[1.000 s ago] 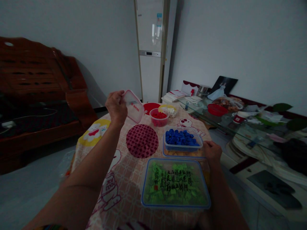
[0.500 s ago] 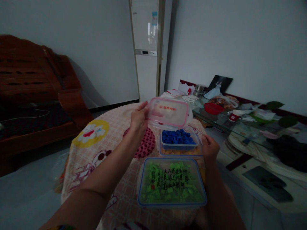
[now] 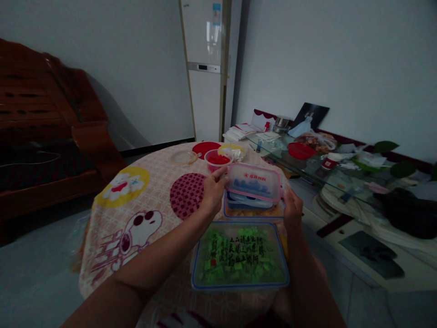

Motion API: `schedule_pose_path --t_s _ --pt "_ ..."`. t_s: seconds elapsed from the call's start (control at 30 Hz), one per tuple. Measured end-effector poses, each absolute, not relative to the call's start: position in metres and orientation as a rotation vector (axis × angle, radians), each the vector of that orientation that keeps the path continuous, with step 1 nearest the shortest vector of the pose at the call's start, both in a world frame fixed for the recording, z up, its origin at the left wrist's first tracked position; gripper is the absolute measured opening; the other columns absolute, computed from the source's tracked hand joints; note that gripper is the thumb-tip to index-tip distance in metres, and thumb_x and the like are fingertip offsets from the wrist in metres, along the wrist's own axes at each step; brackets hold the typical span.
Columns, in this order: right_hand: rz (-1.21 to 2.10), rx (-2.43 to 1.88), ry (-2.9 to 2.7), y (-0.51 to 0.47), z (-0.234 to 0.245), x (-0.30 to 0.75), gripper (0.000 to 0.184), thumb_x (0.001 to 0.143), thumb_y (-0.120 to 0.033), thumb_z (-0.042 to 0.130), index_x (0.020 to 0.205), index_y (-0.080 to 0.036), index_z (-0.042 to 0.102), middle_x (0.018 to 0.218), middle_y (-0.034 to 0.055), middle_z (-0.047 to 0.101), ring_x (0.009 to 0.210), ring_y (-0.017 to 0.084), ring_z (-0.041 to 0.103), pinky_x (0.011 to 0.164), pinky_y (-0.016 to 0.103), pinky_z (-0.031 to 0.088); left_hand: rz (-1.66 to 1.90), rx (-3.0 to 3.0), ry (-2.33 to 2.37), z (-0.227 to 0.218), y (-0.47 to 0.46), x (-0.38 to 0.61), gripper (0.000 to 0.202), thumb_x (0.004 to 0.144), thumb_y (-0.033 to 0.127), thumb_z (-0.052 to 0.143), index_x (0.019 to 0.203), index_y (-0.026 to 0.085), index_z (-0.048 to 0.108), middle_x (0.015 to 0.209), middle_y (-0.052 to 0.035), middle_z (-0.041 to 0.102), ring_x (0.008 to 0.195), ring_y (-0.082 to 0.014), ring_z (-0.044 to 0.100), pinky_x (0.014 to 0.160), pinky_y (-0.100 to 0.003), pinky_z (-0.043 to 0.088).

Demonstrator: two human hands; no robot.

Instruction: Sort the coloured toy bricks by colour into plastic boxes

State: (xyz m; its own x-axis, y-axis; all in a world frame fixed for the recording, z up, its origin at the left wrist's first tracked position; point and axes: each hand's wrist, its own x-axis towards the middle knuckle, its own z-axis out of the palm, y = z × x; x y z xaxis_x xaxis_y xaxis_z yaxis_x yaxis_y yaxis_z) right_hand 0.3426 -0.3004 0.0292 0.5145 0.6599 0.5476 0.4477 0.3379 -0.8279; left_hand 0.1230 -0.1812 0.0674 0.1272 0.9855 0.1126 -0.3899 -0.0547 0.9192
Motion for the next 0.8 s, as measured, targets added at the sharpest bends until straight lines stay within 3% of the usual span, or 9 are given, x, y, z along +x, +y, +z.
schedule_pose_path --t_s 0.13,0.23,0.33,0.5,0.6,0.7,0.8 --pt "0.187 -1.336 -1.055 -0.297 0.025 0.344 0.048 0.096 -0.061 0.052 0.07 -0.022 0.059 0.066 -0.001 0.058 0.066 0.017 0.051 0.069 0.032 0.046 1.32 1.222 0.814 0.059 -0.184 0.103 0.043 0.069 0.024 0.075 0.111 0.014 0.079 0.114 -0.0098 0.079 0.105 -0.0245 0.071 0.095 -0.036 0.057" --pt "0.192 -1.36 -1.028 -0.294 0.023 0.343 0.048 0.094 -0.064 0.054 0.085 -0.02 0.071 0.087 0.0053 0.073 0.087 0.023 0.064 0.087 0.039 0.051 1.259 1.237 0.81 0.059 -0.188 0.094 0.045 0.07 0.032 0.078 0.111 0.013 0.078 0.099 -0.0086 0.08 0.086 -0.0212 0.072 0.083 -0.034 0.058" --pt "0.194 -1.368 -0.988 -0.292 0.023 0.341 0.052 0.093 -0.064 0.056 0.11 -0.02 0.076 0.12 0.0119 0.075 0.118 0.029 0.065 0.109 0.048 0.045 1.217 1.191 0.77 0.059 -0.192 0.09 0.042 0.068 0.036 0.08 0.104 0.013 0.077 0.087 -0.0065 0.078 0.074 -0.0179 0.07 0.074 -0.032 0.058" --pt "0.222 -1.335 -1.04 -0.289 0.025 0.339 0.056 0.097 -0.062 0.05 0.122 -0.019 0.076 0.132 0.013 0.072 0.126 0.029 0.064 0.116 0.051 0.042 1.207 1.168 0.77 0.05 -0.197 0.087 0.039 0.067 0.04 0.082 0.095 0.015 0.072 0.083 -0.004 0.075 0.067 -0.0154 0.067 0.066 -0.028 0.055" --pt "0.214 -1.332 -1.062 -0.287 0.025 0.341 0.056 0.097 -0.061 0.05 0.122 -0.019 0.076 0.132 0.0128 0.072 0.126 0.029 0.064 0.117 0.052 0.042 1.23 1.26 0.821 0.047 -0.189 0.085 0.03 0.071 0.04 0.079 0.088 0.016 0.071 0.083 -0.0035 0.073 0.071 -0.0163 0.067 0.069 -0.028 0.055" --pt "0.231 -1.339 -1.056 -0.286 0.023 0.342 0.056 0.097 -0.061 0.051 0.124 -0.019 0.075 0.133 0.0129 0.072 0.128 0.029 0.063 0.117 0.052 0.042 1.332 1.483 0.897 0.052 -0.171 0.088 0.022 0.071 0.035 0.077 0.083 0.017 0.073 0.093 -0.0068 0.074 0.088 -0.0206 0.069 0.079 -0.03 0.055" --pt "0.239 -1.336 -1.056 -0.286 0.023 0.343 0.056 0.097 -0.062 0.05 0.125 -0.019 0.075 0.133 0.0127 0.072 0.13 0.029 0.062 0.117 0.052 0.042 1.31 1.641 0.855 0.061 -0.149 0.098 0.03 0.071 0.031 0.077 0.098 0.018 0.078 0.109 -0.0092 0.076 0.105 -0.0248 0.068 0.091 -0.033 0.055"
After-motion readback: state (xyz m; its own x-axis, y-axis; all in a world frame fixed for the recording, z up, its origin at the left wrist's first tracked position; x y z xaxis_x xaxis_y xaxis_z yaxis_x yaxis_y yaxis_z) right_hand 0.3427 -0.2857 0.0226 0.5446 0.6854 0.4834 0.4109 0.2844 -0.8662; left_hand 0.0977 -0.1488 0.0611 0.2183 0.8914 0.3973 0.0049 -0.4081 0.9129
